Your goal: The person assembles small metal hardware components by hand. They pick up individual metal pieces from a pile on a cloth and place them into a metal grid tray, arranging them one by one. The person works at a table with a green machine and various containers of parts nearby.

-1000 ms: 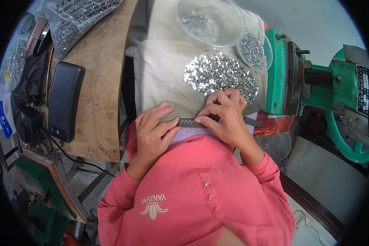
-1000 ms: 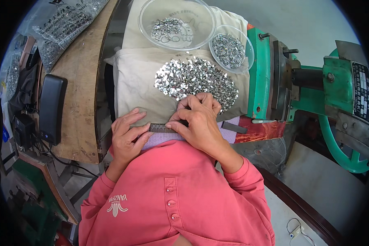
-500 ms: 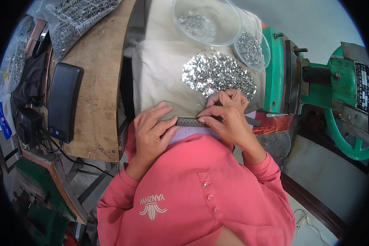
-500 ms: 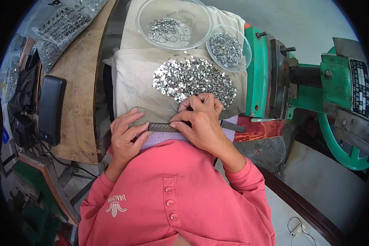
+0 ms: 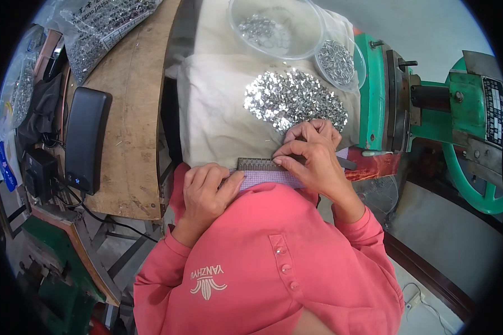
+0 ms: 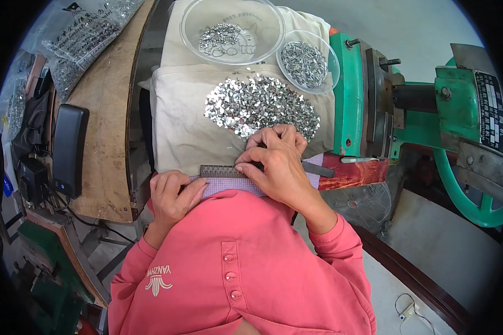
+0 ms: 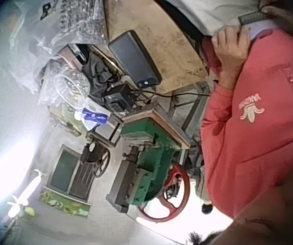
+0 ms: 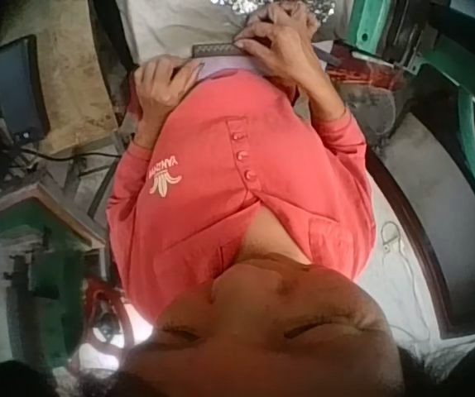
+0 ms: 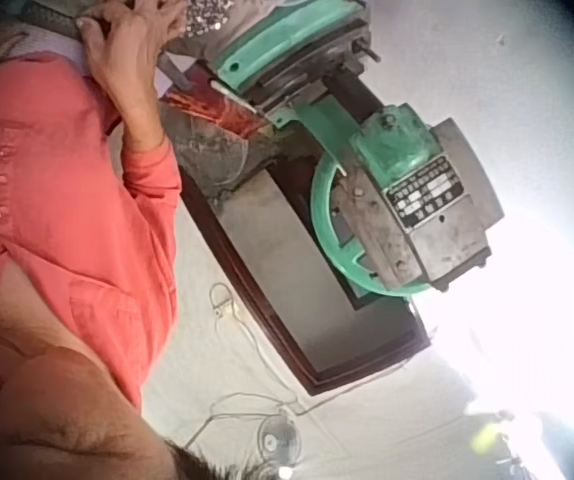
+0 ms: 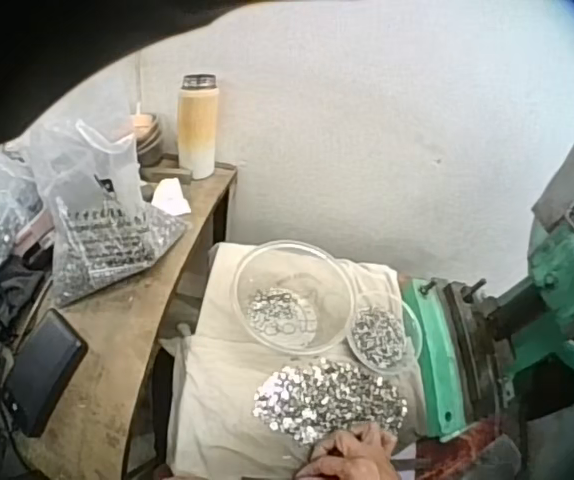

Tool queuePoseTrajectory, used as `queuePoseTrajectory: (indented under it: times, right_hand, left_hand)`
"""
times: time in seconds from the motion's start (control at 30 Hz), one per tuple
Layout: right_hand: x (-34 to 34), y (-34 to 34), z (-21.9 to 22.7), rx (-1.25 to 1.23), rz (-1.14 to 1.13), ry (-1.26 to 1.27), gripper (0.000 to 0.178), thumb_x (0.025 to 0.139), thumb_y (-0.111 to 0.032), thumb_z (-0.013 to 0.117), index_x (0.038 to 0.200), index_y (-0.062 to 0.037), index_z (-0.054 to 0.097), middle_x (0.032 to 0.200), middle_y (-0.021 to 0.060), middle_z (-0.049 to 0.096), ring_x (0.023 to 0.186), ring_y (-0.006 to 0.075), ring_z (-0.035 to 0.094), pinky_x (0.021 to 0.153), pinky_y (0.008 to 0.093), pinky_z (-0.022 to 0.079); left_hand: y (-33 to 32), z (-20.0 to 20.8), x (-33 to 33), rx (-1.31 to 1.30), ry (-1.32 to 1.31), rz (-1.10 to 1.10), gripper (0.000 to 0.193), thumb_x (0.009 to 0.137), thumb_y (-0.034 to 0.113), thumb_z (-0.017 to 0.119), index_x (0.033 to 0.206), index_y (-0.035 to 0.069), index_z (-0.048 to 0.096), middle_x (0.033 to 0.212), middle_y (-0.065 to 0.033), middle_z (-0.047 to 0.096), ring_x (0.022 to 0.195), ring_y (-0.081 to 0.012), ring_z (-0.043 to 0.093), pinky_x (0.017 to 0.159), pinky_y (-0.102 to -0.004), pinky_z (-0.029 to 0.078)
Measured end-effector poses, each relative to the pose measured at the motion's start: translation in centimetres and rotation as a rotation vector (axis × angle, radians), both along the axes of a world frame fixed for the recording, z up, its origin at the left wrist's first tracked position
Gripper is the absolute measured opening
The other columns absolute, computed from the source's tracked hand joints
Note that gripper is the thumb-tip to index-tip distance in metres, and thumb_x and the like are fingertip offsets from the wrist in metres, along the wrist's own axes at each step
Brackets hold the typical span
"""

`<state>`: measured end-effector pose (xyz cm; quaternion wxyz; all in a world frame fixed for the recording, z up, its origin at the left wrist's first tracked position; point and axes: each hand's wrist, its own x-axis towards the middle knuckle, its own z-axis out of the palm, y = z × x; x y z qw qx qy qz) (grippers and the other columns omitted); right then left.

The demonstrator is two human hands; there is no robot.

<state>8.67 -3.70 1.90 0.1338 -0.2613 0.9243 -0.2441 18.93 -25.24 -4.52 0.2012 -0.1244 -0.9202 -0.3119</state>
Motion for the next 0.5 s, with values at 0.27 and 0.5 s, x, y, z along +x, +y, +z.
queuePoseTrajectory:
  times: [0.27, 0.5]
  right_hand:
    - [-1.2, 0.1, 0.4, -0.034, 0.032, 0.037, 0.010, 0.075, -0.020, 0.080, 0.085, -0.0164, 0.078, 0.093, -0.0021, 0.061, 0.102, 0.0238, 0.049, 0.091, 0.0409, 0.032]
    - [-2.6, -1.6, -0.9, -0.075, 0.118, 0.114, 0.009, 0.076, -0.016, 0.077, 0.084, -0.0131, 0.075, 0.086, 0.0026, 0.059, 0.085, 0.0247, 0.056, 0.076, 0.0374, 0.040]
  left_hand:
    - [0.7, 0.8, -0.3, -0.086, -0.020, 0.016, 0.012, 0.078, 0.016, 0.071, 0.090, 0.012, 0.071, 0.081, 0.0010, 0.055, 0.083, -0.0163, 0.058, 0.078, -0.0326, 0.039]
    - [1.0, 1.2, -0.4, -0.081, -0.062, 0.014, 0.011, 0.076, 0.014, 0.071, 0.086, 0.013, 0.068, 0.081, 0.0012, 0.055, 0.081, -0.0162, 0.057, 0.077, -0.0327, 0.038]
